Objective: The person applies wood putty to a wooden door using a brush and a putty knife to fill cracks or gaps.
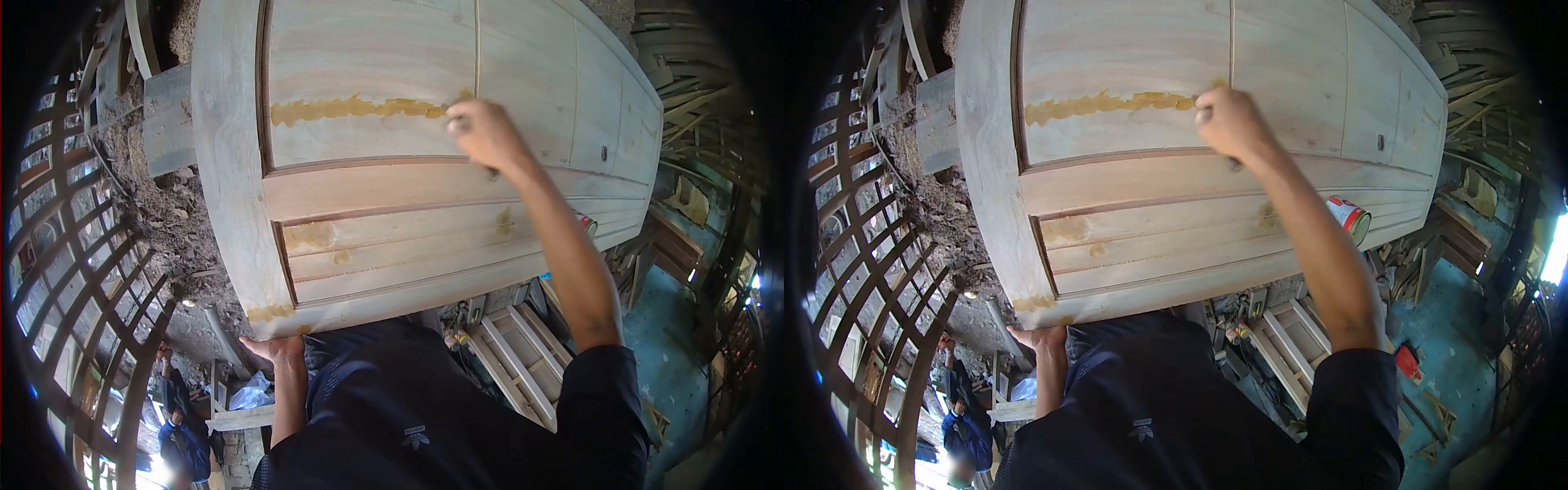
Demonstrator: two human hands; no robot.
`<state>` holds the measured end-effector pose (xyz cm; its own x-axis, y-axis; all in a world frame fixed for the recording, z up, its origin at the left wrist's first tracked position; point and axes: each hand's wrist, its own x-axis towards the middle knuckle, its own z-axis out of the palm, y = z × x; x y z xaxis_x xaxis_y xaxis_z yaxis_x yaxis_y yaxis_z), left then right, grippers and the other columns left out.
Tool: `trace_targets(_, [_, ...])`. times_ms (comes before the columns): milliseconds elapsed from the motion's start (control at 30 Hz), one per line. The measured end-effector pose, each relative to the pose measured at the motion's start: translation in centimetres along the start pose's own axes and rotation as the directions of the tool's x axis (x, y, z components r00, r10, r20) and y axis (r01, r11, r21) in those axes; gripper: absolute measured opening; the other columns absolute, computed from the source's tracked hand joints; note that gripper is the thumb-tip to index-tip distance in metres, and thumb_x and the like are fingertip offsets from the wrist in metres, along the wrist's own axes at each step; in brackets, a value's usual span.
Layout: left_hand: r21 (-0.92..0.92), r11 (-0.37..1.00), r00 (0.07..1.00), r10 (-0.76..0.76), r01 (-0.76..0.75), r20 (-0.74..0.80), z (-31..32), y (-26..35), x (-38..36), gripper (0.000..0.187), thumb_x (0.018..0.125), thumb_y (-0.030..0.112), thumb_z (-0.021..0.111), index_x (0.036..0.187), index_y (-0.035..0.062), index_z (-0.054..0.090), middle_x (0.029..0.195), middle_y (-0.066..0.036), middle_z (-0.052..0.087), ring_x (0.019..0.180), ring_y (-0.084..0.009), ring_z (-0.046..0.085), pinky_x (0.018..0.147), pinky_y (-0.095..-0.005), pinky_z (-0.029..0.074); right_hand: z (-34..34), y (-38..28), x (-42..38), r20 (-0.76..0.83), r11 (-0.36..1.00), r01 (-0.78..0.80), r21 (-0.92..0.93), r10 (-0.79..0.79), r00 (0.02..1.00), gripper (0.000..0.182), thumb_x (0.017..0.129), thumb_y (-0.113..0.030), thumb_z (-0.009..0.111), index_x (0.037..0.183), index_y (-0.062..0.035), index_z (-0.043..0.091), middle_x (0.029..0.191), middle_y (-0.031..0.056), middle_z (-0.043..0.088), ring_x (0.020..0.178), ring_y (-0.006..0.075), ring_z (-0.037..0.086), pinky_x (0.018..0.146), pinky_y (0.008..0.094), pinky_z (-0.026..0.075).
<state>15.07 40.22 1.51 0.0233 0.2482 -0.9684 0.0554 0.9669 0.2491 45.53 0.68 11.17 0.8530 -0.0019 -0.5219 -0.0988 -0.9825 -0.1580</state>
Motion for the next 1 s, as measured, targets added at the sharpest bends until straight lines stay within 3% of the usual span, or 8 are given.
trace_targets(200, [0.001,1.000,1.000,0.002,-0.002,-0.001,0.5,0.0,0.2,0.096,0.091,0.084,0.023,0.155,0.0158,0.042,0.156,-0.012,0.046,0.144,-0.0355,0.040,0.122,-0.0583,0.025,-0.8,-1.6,-1.1,0.215,1.000,0.016,0.003,-0.016,0.977,0.023,0.088,-0.009,0.068,0.107,0.0037,0.072,0.111,0.0232,0.071,0.108,0.0399,0.067,0.096,0.0444,0.052])
trace_targets(300, [0.021,1.000,1.000,0.014,-0.014,-0.019,0.3,0.0,0.0,0.095,0.091,0.084,0.023,0.155,0.0161,0.042,0.157,-0.012,0.045,0.145,-0.0354,0.039,0.122,-0.0582,0.024,0.8,-1.9,0.1,-0.275,0.975,0.174,0.137,-0.131,0.952,0.026,0.089,-0.011,0.068,0.109,0.0038,0.072,0.104,0.0228,0.073,0.102,0.0412,0.069,0.090,0.0430,0.054])
trace_targets(400, [0.042,0.999,1.000,0.019,-0.019,0.004,0.5,0.1,0.1,0.095,0.091,0.084,0.022,0.155,0.0161,0.042,0.157,-0.012,0.044,0.146,-0.0353,0.038,0.123,-0.0578,0.023,-2.8,-5.5,-0.3,0.472,0.951,-0.197,0.236,0.065,0.879,0.029,0.094,-0.011,0.065,0.119,0.0021,0.070,0.076,0.0164,0.072,0.062,0.0252,0.070,0.069,0.0395,0.056])
trace_targets(500, [-0.007,1.000,1.000,-0.008,0.008,0.014,0.3,0.4,-0.1,0.096,0.091,0.084,0.021,0.156,0.0162,0.042,0.158,-0.012,0.043,0.146,-0.0353,0.037,0.123,-0.0574,0.022,-4.8,-3.5,-1.3,0.286,0.935,-0.269,0.231,0.199,0.937,0.030,0.095,-0.011,0.066,0.122,0.0008,0.070,0.079,0.0151,0.071,0.050,0.0179,0.064,0.063,0.0401,0.056])
trace_targets(633, [0.005,1.000,1.000,0.004,-0.004,-0.027,0.2,0.1,0.0,0.096,0.091,0.083,0.021,0.155,0.0158,0.043,0.159,-0.012,0.042,0.147,-0.0354,0.036,0.123,-0.0573,0.022,2.8,1.5,-1.1,-0.329,0.967,0.248,0.062,-0.215,0.920,0.033,0.092,-0.007,0.069,0.124,0.0012,0.068,0.103,0.0191,0.073,0.092,0.0309,0.073,0.082,0.0400,0.058])
trace_targets(767, [-0.009,1.000,1.000,-0.003,0.003,-0.006,0.3,0.2,0.1,0.095,0.091,0.083,0.023,0.155,0.0153,0.043,0.159,-0.012,0.042,0.147,-0.0355,0.036,0.123,-0.0574,0.022,-1.4,0.6,-3.0,0.244,0.999,0.020,0.029,-0.027,0.969,0.026,0.090,-0.007,0.069,0.115,0.0004,0.072,0.108,0.0204,0.073,0.109,0.0340,0.068,0.094,0.0418,0.054])
trace_targets(900, [0.027,0.999,1.000,0.019,-0.019,-0.015,0.3,-0.1,0.0,0.094,0.092,0.083,0.024,0.155,0.0154,0.043,0.159,-0.012,0.042,0.147,-0.0355,0.036,0.123,-0.0574,0.022,-1.5,-1.3,-0.6,-0.173,0.964,-0.123,0.236,0.166,0.971,0.015,0.084,-0.009,0.067,0.093,0.0008,0.074,0.096,0.0256,0.071,0.095,0.0420,0.069,0.086,0.0462,0.055])
trace_targets(1000, [-0.015,1.000,1.000,0.022,-0.022,-0.010,1.2,0.0,0.2,0.093,0.092,0.082,0.025,0.154,0.0156,0.044,0.159,-0.011,0.043,0.146,-0.0352,0.037,0.123,-0.0568,0.023,-1.7,-2.9,-2.5,0.107,0.984,-0.095,0.148,0.080,0.991,0.023,0.088,-0.009,0.068,0.108,0.0017,0.072,0.105,0.0260,0.071,0.103,0.0405,0.069,0.092,0.0442,0.054])
